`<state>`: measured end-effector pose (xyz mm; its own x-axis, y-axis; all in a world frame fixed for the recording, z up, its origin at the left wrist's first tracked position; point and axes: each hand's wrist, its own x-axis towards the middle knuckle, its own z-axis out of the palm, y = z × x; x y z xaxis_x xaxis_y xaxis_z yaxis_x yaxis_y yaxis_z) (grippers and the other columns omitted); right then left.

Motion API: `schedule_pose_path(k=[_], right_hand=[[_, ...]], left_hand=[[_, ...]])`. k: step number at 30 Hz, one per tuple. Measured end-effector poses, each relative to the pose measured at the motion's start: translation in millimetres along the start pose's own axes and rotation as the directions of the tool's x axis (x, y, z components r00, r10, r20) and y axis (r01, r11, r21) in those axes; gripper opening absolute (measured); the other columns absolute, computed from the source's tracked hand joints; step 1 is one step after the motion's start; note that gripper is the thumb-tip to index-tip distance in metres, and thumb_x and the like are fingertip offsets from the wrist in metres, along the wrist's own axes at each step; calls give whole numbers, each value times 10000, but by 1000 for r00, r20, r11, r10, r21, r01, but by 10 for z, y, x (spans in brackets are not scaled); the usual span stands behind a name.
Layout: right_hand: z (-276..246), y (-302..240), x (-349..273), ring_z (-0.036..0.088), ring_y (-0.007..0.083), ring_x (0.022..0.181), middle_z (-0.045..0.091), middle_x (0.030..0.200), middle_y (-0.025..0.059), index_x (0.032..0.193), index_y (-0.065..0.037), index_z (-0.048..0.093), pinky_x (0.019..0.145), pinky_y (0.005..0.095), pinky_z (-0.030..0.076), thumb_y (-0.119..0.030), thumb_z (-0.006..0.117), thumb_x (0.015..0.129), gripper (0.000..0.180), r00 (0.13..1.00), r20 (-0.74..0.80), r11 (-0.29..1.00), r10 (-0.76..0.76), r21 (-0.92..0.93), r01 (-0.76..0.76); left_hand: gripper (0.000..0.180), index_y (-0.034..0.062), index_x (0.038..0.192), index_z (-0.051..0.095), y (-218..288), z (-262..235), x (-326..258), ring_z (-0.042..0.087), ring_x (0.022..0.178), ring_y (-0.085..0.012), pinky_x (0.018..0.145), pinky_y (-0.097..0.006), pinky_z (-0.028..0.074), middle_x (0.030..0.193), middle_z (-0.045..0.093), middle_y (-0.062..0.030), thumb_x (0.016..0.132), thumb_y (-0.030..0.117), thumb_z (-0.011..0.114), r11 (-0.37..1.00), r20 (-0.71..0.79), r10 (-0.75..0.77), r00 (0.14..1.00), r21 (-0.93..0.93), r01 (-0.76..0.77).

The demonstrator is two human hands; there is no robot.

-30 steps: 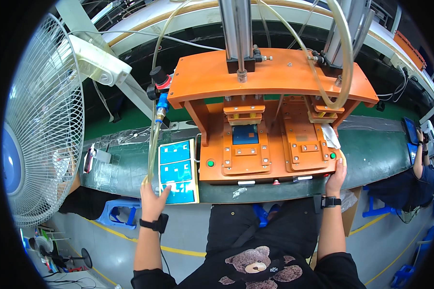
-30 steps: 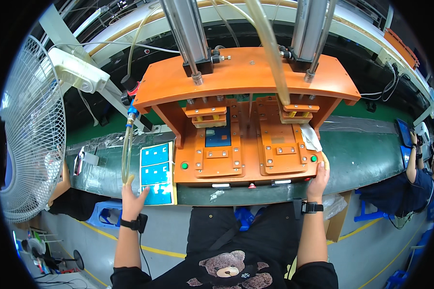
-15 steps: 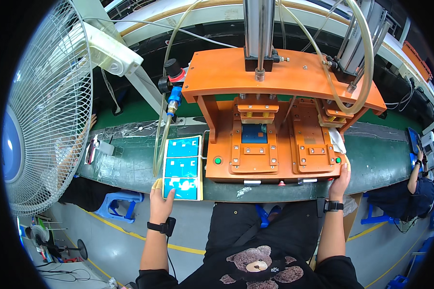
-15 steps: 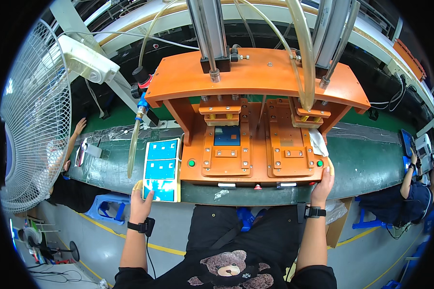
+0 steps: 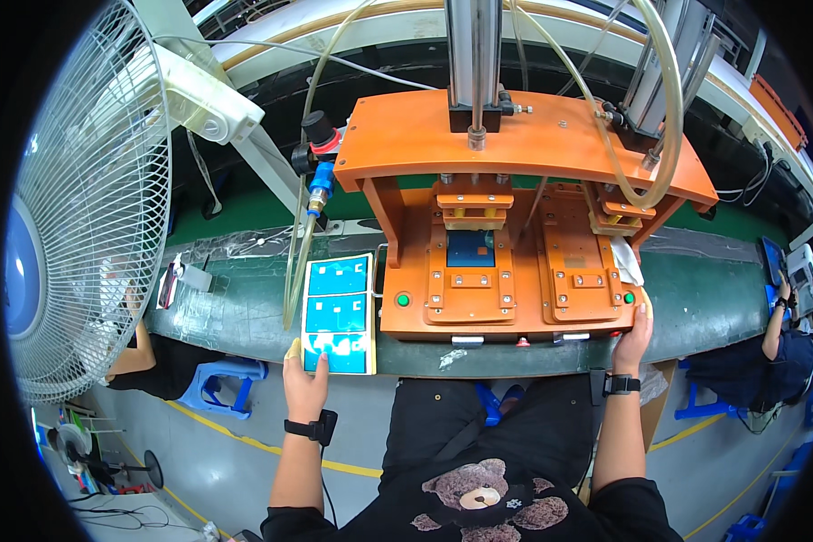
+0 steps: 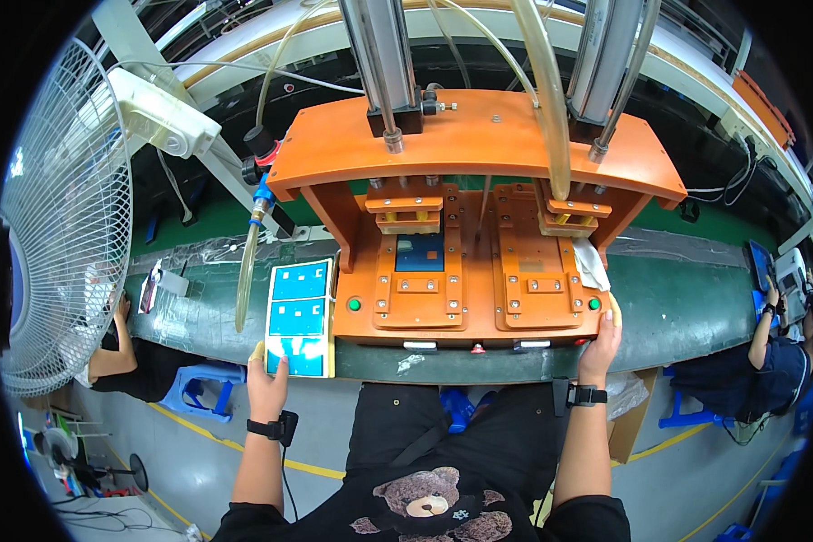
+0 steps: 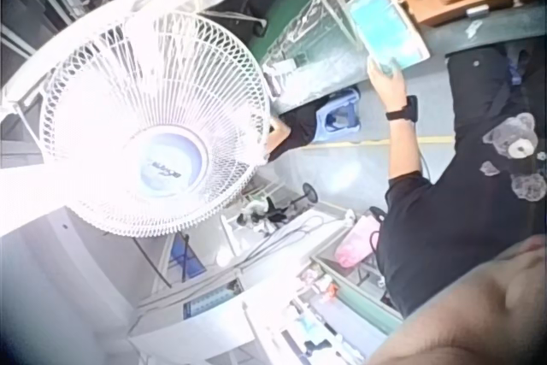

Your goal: The recorder is assembling electronic parts using a manual industrial press machine at a factory workstation.

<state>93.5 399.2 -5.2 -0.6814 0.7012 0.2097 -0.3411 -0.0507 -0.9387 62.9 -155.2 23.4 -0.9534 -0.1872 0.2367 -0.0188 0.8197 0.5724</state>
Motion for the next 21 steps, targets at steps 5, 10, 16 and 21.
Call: schedule_pose_path(k=[5, 10, 16, 21], right_hand=[[-37, 28, 18, 578, 193, 1113, 583, 1226, 139, 1305, 58, 472, 959, 317, 452, -246, 422, 1018, 421, 1000, 2, 1000, 5, 16, -5], [-11, 16, 5, 573, 194, 1117, 579, 1233, 137, 1312, 49, 472, 965, 316, 448, -237, 417, 1019, 414, 1000, -19, 1000, 9, -3, -9], [-15, 15, 2, 577, 188, 1108, 585, 1222, 132, 1311, 40, 476, 957, 316, 453, -230, 433, 1014, 404, 1000, -30, 999, 6, 34, -5], [41, -1, -19, 558, 172, 1113, 578, 1227, 123, 1302, 56, 473, 972, 310, 431, -242, 452, 1012, 416, 1000, -6, 1000, 0, 24, 0]], left_hand=[[510, -87, 1304, 458, -22, 74, -45, 522, 1172, -352, 991, -419, 402, 1243, 543, -247, 903, 175, 632, 997, -90, -11, 996, -72, 5], [511, -43, 1361, 416, 464, 60, -31, 479, 1240, -261, 1039, -406, 360, 1348, 489, -177, 917, 122, 609, 886, -169, -103, 980, -464, 13], [491, -4, 1372, 407, 1325, 540, 69, 464, 1257, -228, 1048, -374, 363, 1374, 465, -138, 932, 99, 602, 738, 51, 91, 995, -673, -34], [385, -55, 1328, 437, 1470, 915, 307, 563, 1109, -179, 970, -295, 441, 1252, 547, -142, 970, 52, 529, 560, 7, -28, 1000, -828, 21]])
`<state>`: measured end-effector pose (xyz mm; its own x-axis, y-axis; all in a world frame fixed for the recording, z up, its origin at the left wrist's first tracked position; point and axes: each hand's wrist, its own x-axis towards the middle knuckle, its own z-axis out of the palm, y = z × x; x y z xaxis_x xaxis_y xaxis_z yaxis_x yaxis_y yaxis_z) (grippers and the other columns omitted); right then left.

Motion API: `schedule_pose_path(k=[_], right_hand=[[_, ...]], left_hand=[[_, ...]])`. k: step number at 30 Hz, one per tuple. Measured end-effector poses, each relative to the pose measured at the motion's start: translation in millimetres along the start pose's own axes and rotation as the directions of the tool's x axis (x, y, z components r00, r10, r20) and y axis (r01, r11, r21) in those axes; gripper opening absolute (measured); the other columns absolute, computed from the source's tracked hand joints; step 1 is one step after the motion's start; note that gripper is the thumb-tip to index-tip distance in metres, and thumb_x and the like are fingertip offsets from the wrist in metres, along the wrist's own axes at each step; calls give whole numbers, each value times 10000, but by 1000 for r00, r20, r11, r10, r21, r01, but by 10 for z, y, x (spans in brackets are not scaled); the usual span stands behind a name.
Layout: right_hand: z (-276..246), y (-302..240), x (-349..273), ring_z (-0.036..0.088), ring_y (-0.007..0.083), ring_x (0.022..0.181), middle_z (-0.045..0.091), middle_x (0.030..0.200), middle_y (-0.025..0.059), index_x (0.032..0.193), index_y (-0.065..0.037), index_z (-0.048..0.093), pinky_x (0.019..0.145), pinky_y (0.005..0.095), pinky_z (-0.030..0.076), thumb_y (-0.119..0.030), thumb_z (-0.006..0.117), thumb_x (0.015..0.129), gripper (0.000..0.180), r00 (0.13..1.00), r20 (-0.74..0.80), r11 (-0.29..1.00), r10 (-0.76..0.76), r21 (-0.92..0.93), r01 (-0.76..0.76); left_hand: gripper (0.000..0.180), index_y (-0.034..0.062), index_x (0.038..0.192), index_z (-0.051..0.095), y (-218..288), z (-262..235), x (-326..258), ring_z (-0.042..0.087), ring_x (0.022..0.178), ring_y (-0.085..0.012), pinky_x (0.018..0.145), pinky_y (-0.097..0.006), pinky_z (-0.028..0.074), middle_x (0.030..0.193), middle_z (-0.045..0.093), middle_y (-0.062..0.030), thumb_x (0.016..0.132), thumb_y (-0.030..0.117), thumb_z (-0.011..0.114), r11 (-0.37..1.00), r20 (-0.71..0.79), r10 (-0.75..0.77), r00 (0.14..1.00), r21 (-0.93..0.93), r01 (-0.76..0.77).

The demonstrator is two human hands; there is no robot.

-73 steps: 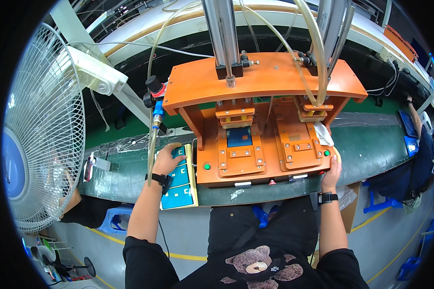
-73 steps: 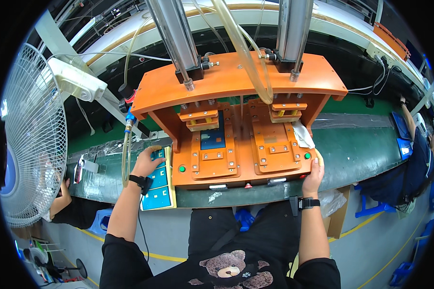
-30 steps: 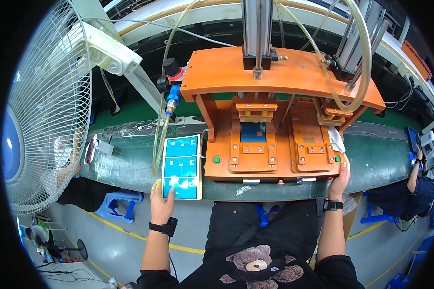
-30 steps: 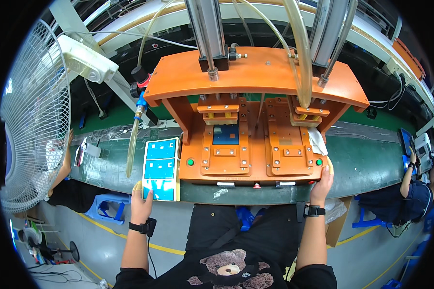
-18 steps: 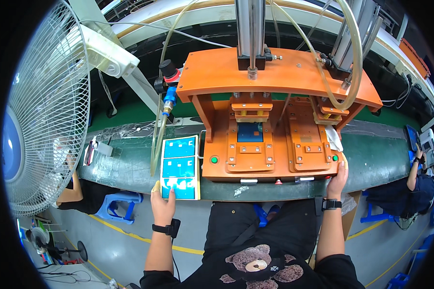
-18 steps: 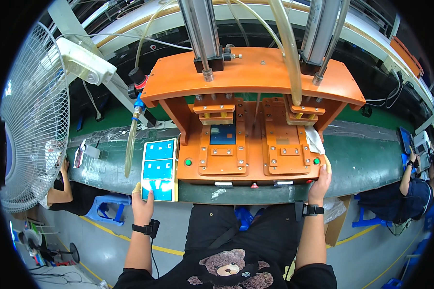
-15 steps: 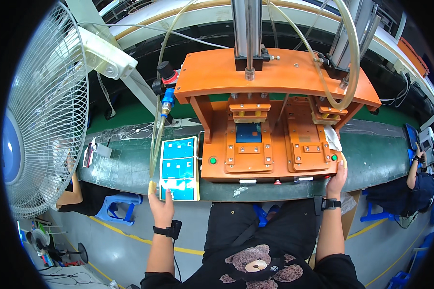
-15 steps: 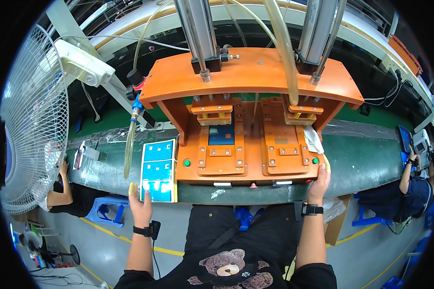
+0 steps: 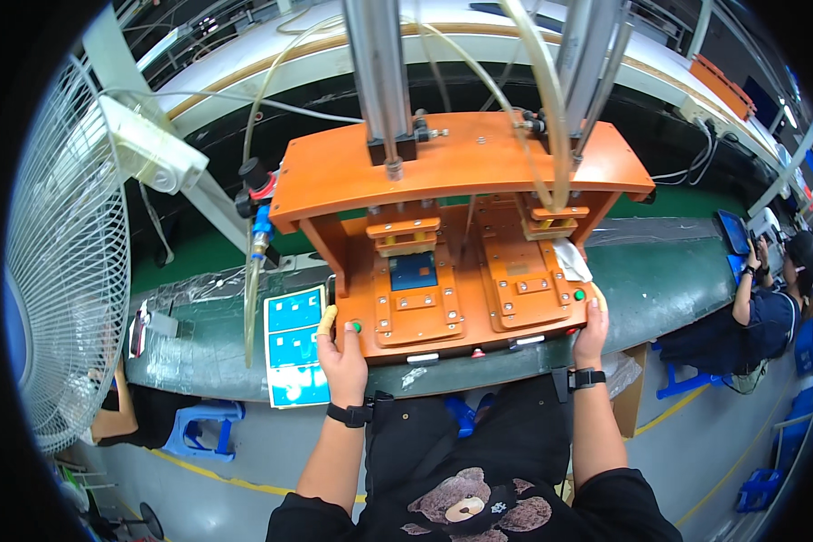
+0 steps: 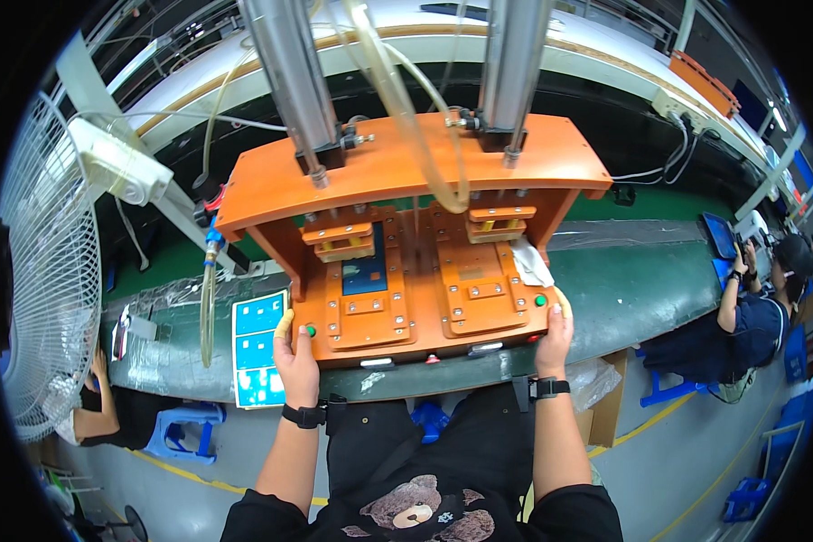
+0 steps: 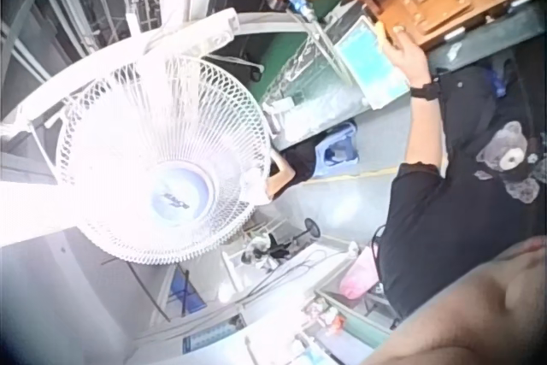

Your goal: The recorder is assembling electronic parts using a manual industrial press machine at a factory workstation.

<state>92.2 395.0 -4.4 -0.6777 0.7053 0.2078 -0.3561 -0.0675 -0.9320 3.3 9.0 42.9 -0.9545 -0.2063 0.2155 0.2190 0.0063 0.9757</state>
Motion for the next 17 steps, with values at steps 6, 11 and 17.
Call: schedule_pose_path(k=[6, 11, 17], right_hand=[[-10, -55, 19, 560, 177, 1109, 577, 1226, 129, 1299, 62, 469, 972, 311, 434, -223, 448, 1005, 409, 999, 43, 999, -28, 30, 26], [-34, -16, 36, 560, 181, 1111, 576, 1224, 131, 1296, 62, 468, 970, 314, 436, -228, 447, 1005, 412, 999, 31, 999, -21, 42, 20], [-39, -41, 25, 559, 187, 1118, 572, 1234, 138, 1304, 62, 462, 976, 314, 433, -246, 458, 1002, 431, 998, 52, 999, -23, 27, 22]], left_hand=[[321, -52, 1286, 490, -119, 1, 18, 566, 1086, -160, 952, -281, 446, 1248, 560, -122, 986, 61, 502, 1000, 16, 13, 1000, 26, -13], [307, -43, 1287, 497, -125, 6, -5, 553, 1103, -147, 953, -276, 441, 1245, 564, -110, 1007, 79, 459, 998, 10, 1, 1000, -59, 0], [341, -25, 1334, 452, -148, 29, -33, 540, 1124, -147, 992, -274, 410, 1290, 531, -107, 1025, 119, 432, 996, -10, -24, 1000, -90, 23]])
